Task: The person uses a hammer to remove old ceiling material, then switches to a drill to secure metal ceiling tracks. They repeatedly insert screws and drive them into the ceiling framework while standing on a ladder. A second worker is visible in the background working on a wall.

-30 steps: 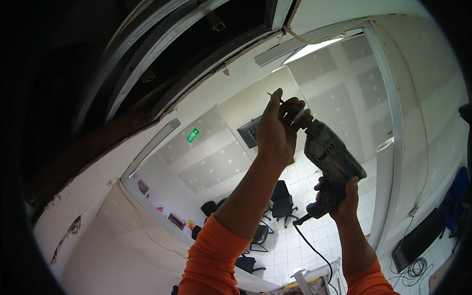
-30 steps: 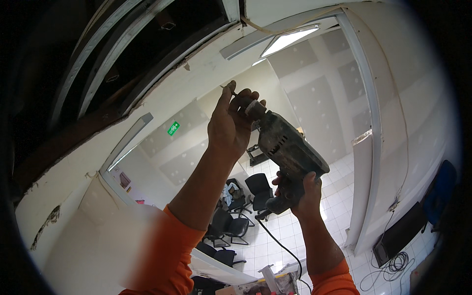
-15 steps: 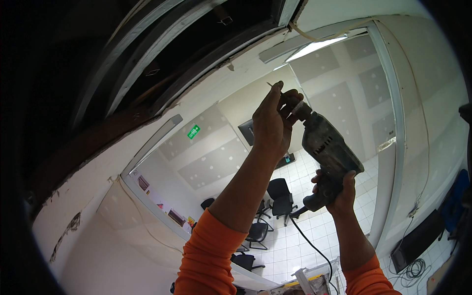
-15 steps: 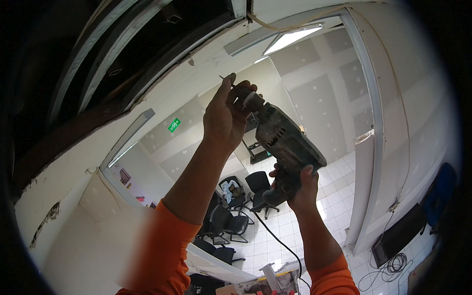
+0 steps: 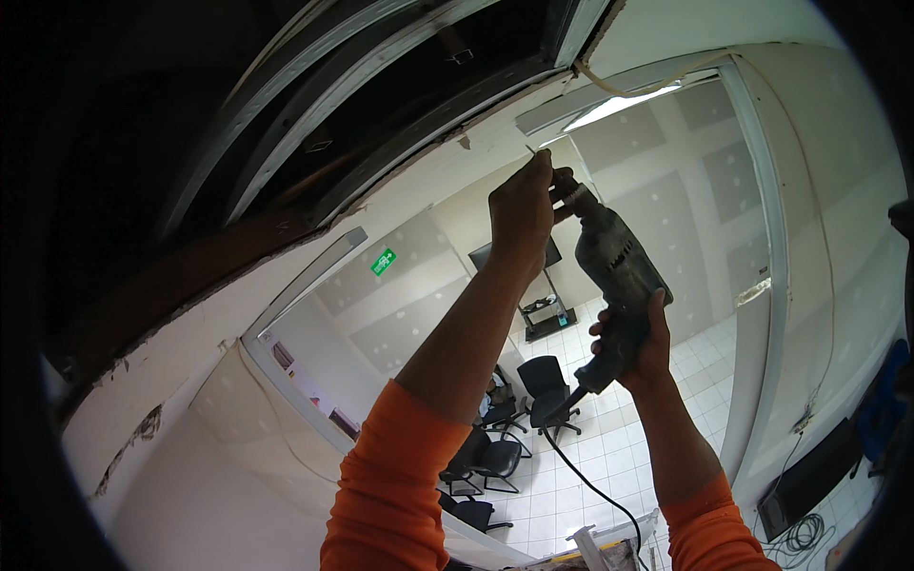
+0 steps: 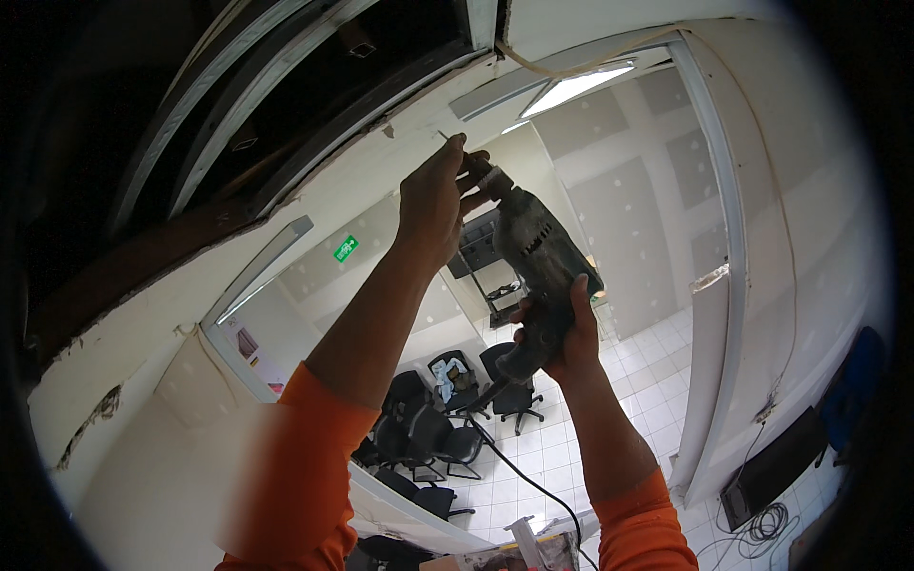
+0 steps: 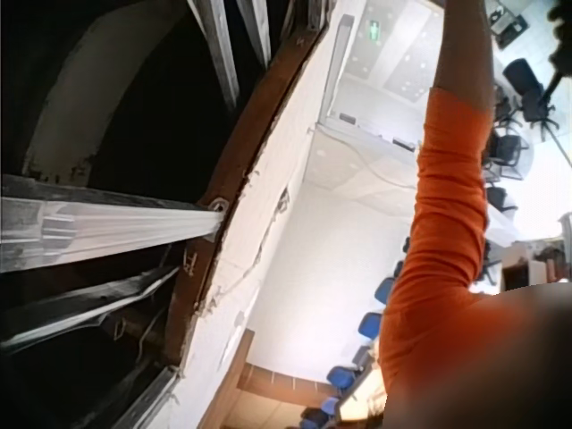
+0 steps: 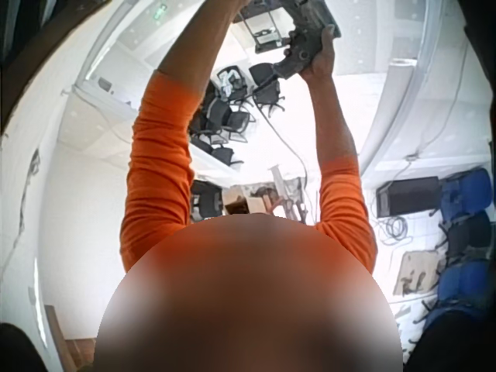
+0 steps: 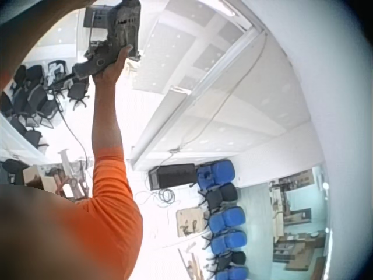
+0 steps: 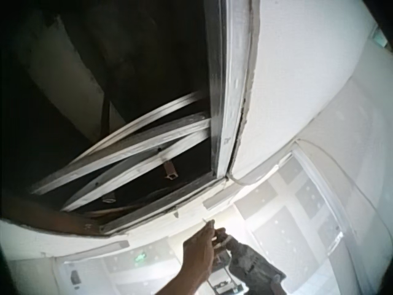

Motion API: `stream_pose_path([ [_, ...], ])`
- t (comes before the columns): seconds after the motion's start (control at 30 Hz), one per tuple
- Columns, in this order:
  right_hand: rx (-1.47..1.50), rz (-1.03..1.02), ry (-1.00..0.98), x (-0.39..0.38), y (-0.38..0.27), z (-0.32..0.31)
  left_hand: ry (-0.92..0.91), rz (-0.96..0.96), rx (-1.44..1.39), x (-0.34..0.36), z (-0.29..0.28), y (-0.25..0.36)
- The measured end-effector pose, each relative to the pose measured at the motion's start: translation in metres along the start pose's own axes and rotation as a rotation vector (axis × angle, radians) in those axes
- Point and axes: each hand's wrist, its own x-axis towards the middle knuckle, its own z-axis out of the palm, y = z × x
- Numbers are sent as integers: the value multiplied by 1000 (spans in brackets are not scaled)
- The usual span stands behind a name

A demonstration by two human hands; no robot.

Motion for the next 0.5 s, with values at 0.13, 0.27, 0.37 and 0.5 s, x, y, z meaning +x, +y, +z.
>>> stream_pose_path([
  [0.13, 32, 11, -53, 24, 3, 3, 31, 17, 79, 21, -9, 4],
  [0.27, 39, 31, -40, 41, 9, 7, -20, 69, 283, 35, -20, 6],
  [0.37, 67, 27, -18, 51, 16, 9, 99, 111, 431, 40, -31, 6],
  [0.5, 69, 8, -1, 61, 23, 11, 295, 659, 1162, 47, -63, 25],
])
